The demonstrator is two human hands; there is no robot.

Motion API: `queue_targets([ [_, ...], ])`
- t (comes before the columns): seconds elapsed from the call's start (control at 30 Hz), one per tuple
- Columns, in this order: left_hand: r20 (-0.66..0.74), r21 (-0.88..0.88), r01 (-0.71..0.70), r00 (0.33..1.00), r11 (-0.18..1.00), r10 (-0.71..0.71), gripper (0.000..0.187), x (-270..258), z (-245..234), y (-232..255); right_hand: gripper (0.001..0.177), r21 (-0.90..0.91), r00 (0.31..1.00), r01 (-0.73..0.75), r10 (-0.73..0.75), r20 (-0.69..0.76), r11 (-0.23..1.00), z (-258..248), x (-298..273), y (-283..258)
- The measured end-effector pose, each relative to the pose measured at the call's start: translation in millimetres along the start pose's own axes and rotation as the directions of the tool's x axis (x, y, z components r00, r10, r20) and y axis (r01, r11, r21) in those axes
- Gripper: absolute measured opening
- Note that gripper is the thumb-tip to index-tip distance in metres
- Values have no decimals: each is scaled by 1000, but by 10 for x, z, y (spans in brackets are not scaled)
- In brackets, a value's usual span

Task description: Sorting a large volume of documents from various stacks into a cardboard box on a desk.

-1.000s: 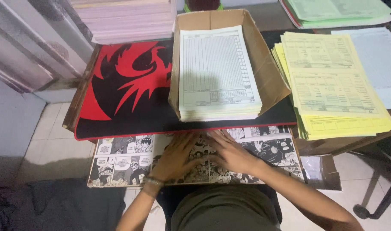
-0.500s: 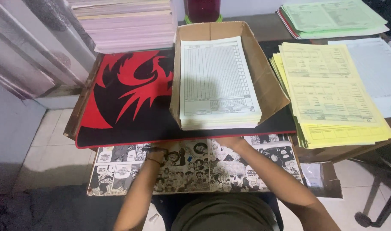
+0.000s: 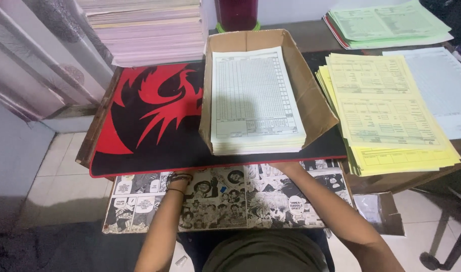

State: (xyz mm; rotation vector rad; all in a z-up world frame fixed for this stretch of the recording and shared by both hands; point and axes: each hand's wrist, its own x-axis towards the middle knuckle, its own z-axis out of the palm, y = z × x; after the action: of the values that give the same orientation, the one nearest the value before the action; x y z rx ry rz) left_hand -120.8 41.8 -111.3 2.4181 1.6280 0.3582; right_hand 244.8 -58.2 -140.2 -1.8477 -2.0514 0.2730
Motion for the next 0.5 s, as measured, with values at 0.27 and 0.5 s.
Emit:
queue_targets([
  [0.27,-40,63,72,997,995,-69,38,-295,-75,-584,31,-38,997,-57,55,-52,998,-78,35,43],
  [0.5,-60,109,148,988,983,-142,43,-117,-208,-390,32,-68,992,-111,106,-73,992,-74,-92,150],
])
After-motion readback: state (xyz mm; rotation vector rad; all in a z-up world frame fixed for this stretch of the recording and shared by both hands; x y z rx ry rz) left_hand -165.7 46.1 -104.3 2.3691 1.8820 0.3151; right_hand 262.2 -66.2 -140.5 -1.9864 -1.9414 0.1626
